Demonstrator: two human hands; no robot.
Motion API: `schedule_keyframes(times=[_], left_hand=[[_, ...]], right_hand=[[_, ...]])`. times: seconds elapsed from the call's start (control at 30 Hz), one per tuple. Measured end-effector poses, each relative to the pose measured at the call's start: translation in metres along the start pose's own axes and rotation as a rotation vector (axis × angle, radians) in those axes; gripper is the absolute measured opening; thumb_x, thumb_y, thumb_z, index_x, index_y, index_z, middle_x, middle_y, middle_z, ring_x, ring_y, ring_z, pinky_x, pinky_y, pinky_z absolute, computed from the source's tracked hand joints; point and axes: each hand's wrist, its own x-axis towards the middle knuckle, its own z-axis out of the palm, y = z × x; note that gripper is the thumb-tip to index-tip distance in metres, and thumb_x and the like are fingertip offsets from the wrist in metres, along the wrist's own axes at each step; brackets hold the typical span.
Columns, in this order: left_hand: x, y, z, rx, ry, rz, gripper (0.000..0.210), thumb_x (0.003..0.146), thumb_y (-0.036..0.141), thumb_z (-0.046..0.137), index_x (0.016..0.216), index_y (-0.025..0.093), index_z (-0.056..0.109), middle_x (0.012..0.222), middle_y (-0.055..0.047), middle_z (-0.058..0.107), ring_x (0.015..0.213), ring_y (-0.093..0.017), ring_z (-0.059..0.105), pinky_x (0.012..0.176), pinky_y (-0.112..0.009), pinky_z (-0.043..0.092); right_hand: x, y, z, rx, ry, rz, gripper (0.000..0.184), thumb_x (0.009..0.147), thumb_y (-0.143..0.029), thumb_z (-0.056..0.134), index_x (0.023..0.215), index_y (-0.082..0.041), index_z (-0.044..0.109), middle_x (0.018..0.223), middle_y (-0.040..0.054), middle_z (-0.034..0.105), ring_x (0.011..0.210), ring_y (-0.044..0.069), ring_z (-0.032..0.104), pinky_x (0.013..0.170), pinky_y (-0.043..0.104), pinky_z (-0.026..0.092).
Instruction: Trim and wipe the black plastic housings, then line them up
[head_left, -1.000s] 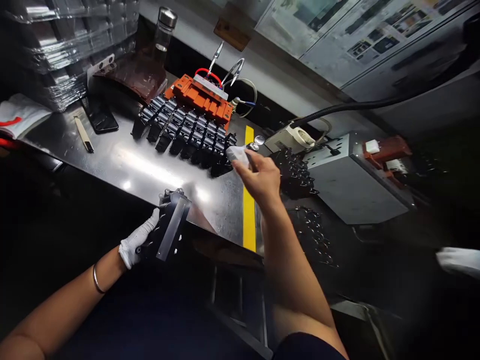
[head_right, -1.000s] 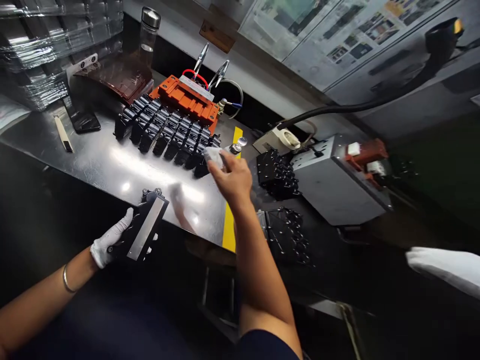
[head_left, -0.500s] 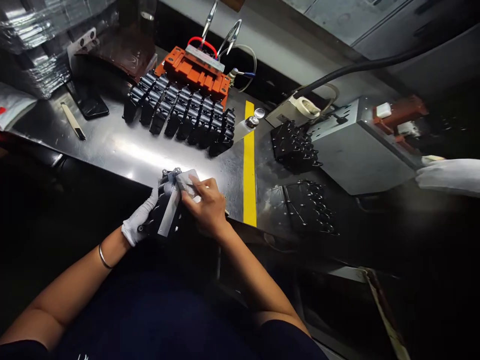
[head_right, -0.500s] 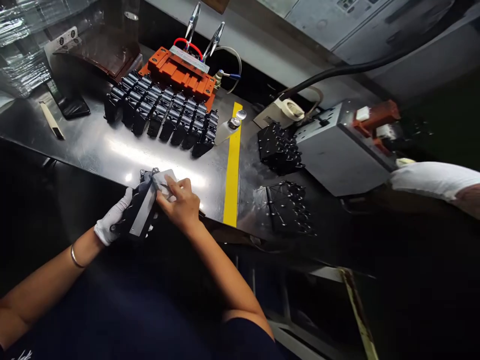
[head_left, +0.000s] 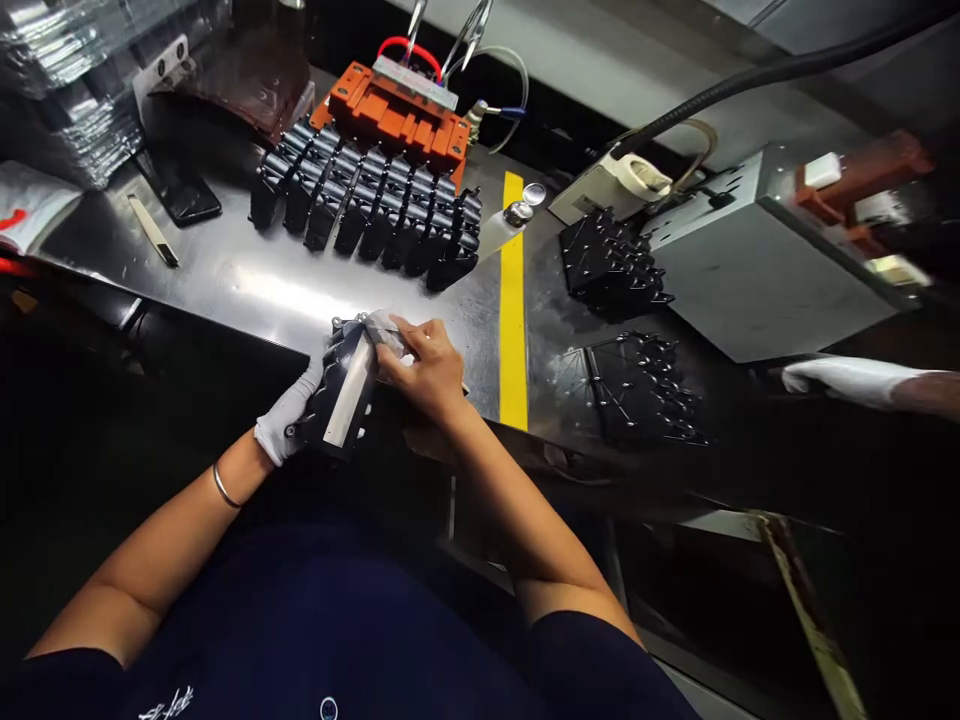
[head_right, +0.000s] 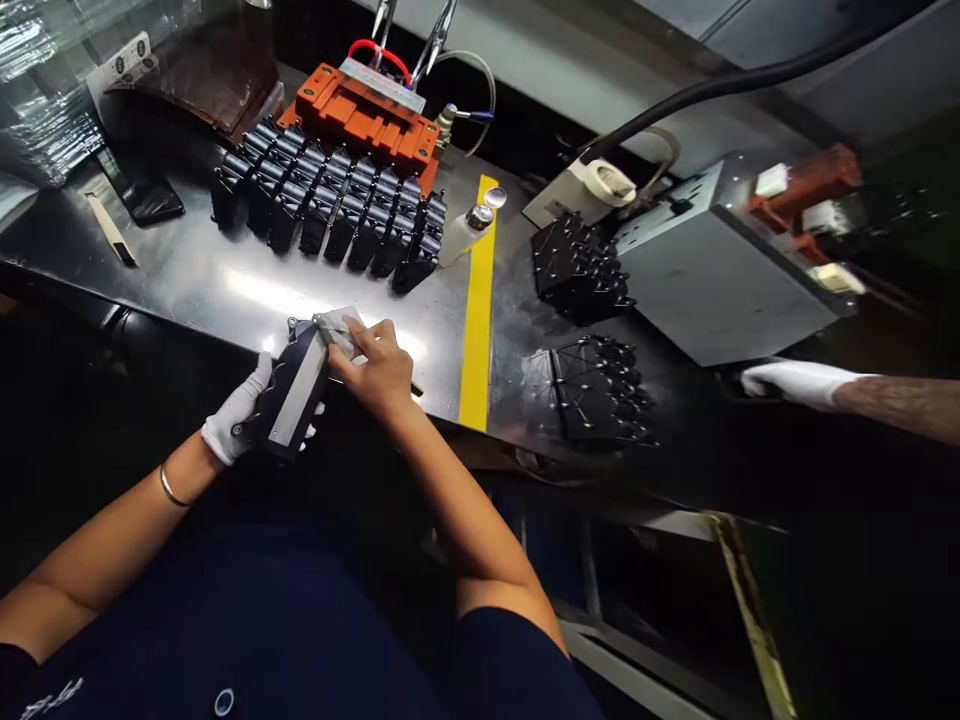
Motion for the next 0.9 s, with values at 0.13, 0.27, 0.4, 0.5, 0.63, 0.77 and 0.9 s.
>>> schedule_keyframes(times=[0.13, 0.27, 0.4, 0.5, 0.63, 0.77, 0.9], left_hand=[[-0.001, 0.001, 0.002, -0.089, -0.063, 0.016, 0.059, 0.087, 0.063, 0.043, 0.111, 0.016, 0.068, 0.091, -0.010, 0.072, 0.082, -0.021, 0.070, 0.076, -0.033, 0.055], [-0.003, 0.002, 0.001, -0.007, -0.028, -0.005, 0.069, 0.081, 0.070, 0.045, 0.113, 0.013, 0.067, 0.087, -0.012, 0.072, 0.073, -0.023, 0.069, 0.069, -0.037, 0.056], [-0.006, 0.004, 0.003, 0.013, 0.021, -0.019, 0.071, 0.084, 0.070, 0.039, 0.115, 0.011, 0.065, 0.086, -0.013, 0.072, 0.075, -0.025, 0.070, 0.070, -0.040, 0.055], [-0.005, 0.004, 0.004, 0.025, 0.045, -0.021, 0.075, 0.082, 0.073, 0.039, 0.116, 0.011, 0.065, 0.084, -0.013, 0.072, 0.074, -0.027, 0.070, 0.068, -0.040, 0.055], [-0.001, 0.003, -0.003, -0.052, -0.020, -0.027, 0.070, 0.086, 0.070, 0.036, 0.119, 0.014, 0.062, 0.090, -0.012, 0.072, 0.082, -0.026, 0.071, 0.070, -0.036, 0.056], [0.001, 0.004, -0.009, -0.072, -0.130, -0.123, 0.073, 0.086, 0.070, 0.032, 0.124, 0.014, 0.059, 0.096, -0.012, 0.071, 0.089, -0.027, 0.070, 0.072, -0.036, 0.057], [0.003, 0.006, -0.008, -0.052, -0.126, -0.009, 0.065, 0.089, 0.065, 0.036, 0.123, 0.015, 0.058, 0.090, -0.010, 0.072, 0.080, -0.025, 0.071, 0.073, -0.037, 0.058]], right_hand=[[-0.005, 0.002, -0.002, 0.023, -0.065, -0.152, 0.047, 0.077, -0.045, 0.065, 0.121, -0.029, 0.065, 0.098, 0.0053, 0.060, 0.072, 0.014, 0.059, 0.059, 0.024, 0.045], [-0.004, 0.008, -0.001, 0.027, 0.022, -0.030, 0.044, 0.079, -0.043, 0.063, 0.120, -0.027, 0.066, 0.091, 0.0047, 0.061, 0.070, 0.014, 0.058, 0.060, 0.024, 0.045], [0.001, 0.015, 0.000, 0.021, -0.030, -0.128, 0.047, 0.077, -0.045, 0.064, 0.121, -0.029, 0.065, 0.095, 0.0047, 0.061, 0.070, 0.014, 0.057, 0.058, 0.023, 0.043], [-0.001, 0.015, -0.001, -0.002, -0.006, -0.043, 0.045, 0.079, -0.043, 0.062, 0.120, -0.027, 0.066, 0.092, 0.0047, 0.061, 0.072, 0.015, 0.057, 0.060, 0.024, 0.044], [-0.036, -0.005, -0.007, -0.073, -0.072, -0.325, 0.049, 0.081, -0.046, 0.060, 0.126, -0.028, 0.061, 0.096, 0.0069, 0.061, 0.069, 0.014, 0.054, 0.054, 0.023, 0.037], [-0.050, -0.014, -0.009, -0.062, -0.136, -0.714, 0.049, 0.080, -0.049, 0.061, 0.125, -0.030, 0.061, 0.090, 0.0053, 0.059, 0.062, 0.011, 0.049, 0.050, 0.023, 0.031], [-0.026, -0.007, -0.009, -0.179, 0.021, -0.256, 0.045, 0.083, -0.047, 0.059, 0.122, -0.026, 0.064, 0.096, 0.0083, 0.060, 0.063, 0.013, 0.052, 0.050, 0.023, 0.031]])
